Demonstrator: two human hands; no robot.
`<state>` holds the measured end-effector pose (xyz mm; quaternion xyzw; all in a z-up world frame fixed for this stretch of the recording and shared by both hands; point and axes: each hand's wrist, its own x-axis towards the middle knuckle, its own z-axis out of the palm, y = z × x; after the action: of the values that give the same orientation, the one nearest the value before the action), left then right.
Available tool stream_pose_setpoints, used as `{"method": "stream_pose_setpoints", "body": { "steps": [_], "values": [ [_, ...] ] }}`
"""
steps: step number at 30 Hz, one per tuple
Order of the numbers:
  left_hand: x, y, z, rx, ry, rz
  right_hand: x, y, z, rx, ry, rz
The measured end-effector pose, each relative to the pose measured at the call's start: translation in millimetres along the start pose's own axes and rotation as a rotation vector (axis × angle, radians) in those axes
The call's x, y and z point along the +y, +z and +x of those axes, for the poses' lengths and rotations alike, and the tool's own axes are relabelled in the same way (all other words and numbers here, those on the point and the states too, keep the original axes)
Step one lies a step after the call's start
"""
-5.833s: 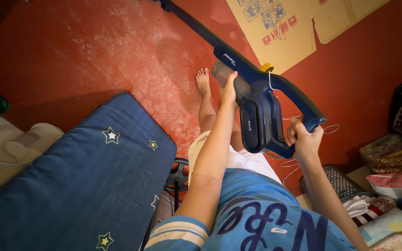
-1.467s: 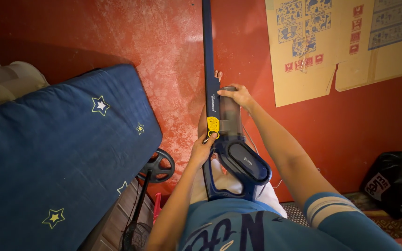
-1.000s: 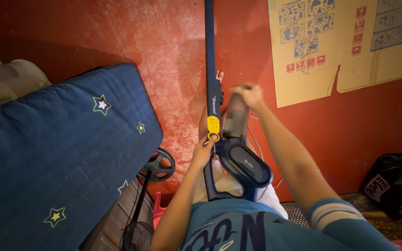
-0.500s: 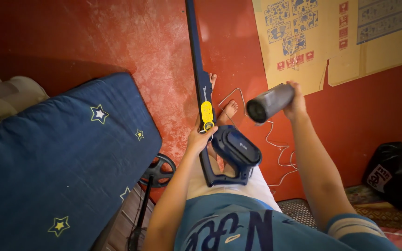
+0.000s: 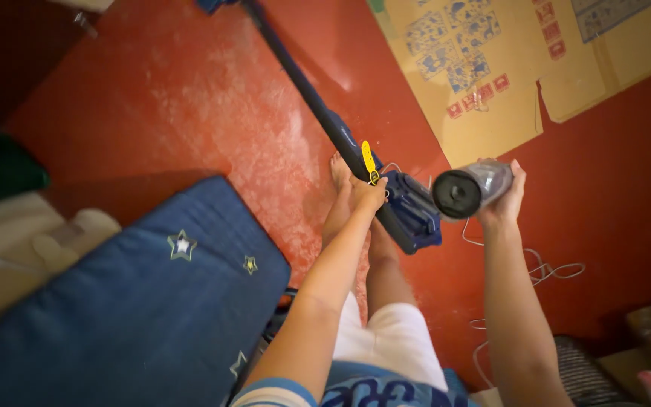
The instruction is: The person vacuums a red floor in a cluttered room using a handheld stick vacuum. They move a red plastic stool to clean underneath it, then remove the vacuum's dustbin to empty it into a trash can before reattaching it and resuming vacuuming.
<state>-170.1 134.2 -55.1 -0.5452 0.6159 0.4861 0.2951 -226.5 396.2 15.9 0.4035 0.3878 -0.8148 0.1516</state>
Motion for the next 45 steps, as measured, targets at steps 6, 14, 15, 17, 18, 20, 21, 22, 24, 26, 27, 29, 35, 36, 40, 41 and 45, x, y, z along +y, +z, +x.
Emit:
{"method": "stream_pose_setpoints", "body": {
  "steps": [6,14,15,17,18,20,21,22,24,26,27,29,35,36,40,41,45],
  "values": [
    [-2,92,74,0.069,-0.037,0.132,9,-86,13,0.136,-0.061,0.469],
    [-44,206,210,0.166,0.057,0.086,62,-153,85,0.391,-0.032,0.842],
    [-49,215,222,0.163,0.034,0.098,67,-154,96,0.404,0.016,0.964],
    [-54,230,242,0.159,-0.012,0.114,73,-151,114,0.409,0.111,1.202],
    [-57,238,248,0.161,0.004,0.102,75,-149,122,0.39,0.132,1.232],
    [-66,248,256,0.165,0.034,0.074,76,-143,137,0.349,0.175,1.287],
    [-69,254,260,0.138,0.021,-0.003,75,-140,143,0.328,0.195,1.329],
    [-71,259,266,0.113,0.008,-0.084,73,-137,148,0.305,0.217,1.368],
    [-80,266,277,0.115,0.001,-0.082,69,-133,156,0.242,0.25,1.424],
    [-90,270,287,0.175,0.014,0.082,67,-131,162,0.167,0.272,1.458],
    [-94,271,292,0.181,-0.006,0.094,67,-130,165,0.154,0.262,1.458],
    [-98,274,297,0.192,-0.05,0.115,66,-129,171,0.131,0.242,1.452],
    [-84,271,286,0.201,-0.043,0.154,64,-121,184,0.044,0.247,1.441],
    [-77,268,281,0.169,-0.076,0.13,62,-117,186,0.048,0.238,1.404],
    [-57,256,267,0.1,-0.174,0.128,63,-100,192,0.065,0.244,1.295],
    [-57,254,267,0.098,-0.191,0.153,63,-98,192,0.07,0.256,1.278],
    [-76,245,288,0.181,-0.071,0.3,66,-91,186,-0.005,0.277,1.28]
  ]
}}
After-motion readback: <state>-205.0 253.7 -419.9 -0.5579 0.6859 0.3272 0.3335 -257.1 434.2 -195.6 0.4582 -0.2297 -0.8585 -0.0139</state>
